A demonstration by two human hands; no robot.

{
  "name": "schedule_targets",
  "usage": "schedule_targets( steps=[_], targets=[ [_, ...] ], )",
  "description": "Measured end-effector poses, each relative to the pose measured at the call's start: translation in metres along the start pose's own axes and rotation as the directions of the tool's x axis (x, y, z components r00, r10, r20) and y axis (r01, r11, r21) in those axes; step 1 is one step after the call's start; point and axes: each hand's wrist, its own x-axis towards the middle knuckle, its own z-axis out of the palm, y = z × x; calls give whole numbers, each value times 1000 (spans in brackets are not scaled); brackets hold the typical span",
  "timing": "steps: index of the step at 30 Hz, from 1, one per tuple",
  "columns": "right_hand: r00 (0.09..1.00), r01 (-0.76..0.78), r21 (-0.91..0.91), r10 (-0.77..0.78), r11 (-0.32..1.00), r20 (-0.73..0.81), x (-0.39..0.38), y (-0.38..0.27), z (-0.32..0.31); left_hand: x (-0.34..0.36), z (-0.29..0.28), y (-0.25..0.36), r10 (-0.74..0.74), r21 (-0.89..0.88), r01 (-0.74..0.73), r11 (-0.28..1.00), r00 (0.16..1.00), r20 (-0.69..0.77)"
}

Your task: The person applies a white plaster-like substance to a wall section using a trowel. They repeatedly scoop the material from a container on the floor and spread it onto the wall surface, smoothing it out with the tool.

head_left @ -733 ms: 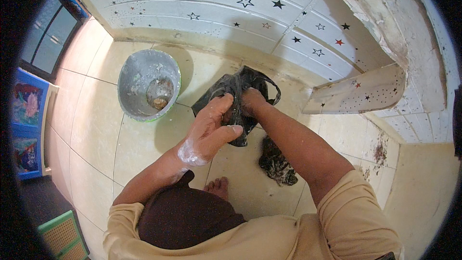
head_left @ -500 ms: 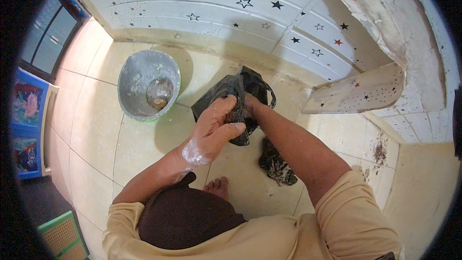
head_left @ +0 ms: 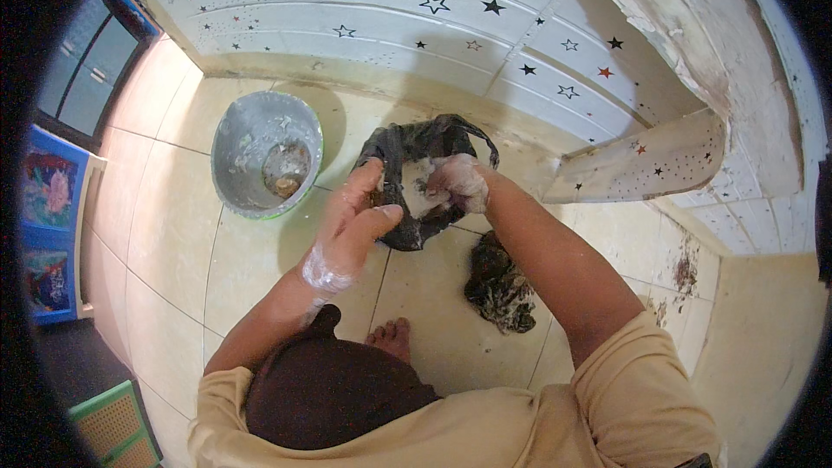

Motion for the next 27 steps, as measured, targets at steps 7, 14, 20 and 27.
schedule_targets(
  steps=[7,14,20,27],
  targets=[
    [990,5,88,8,996,-139,-23,-10,-15,3,-6,-4,69,97,-64,993,997,-42],
    [992,22,196,2,980,-123,-13,19,-28,2,-2,-5,103,235,-85,968,993,-65],
    [993,70,414,-101,908,53,-12,27,-31,3,4,-1,104,183,-84,979,989,-104],
    [996,86,453,-78,887,-35,-40,5,-18,2,-1,-9,112,199,-73,977,976,-188]
  ],
)
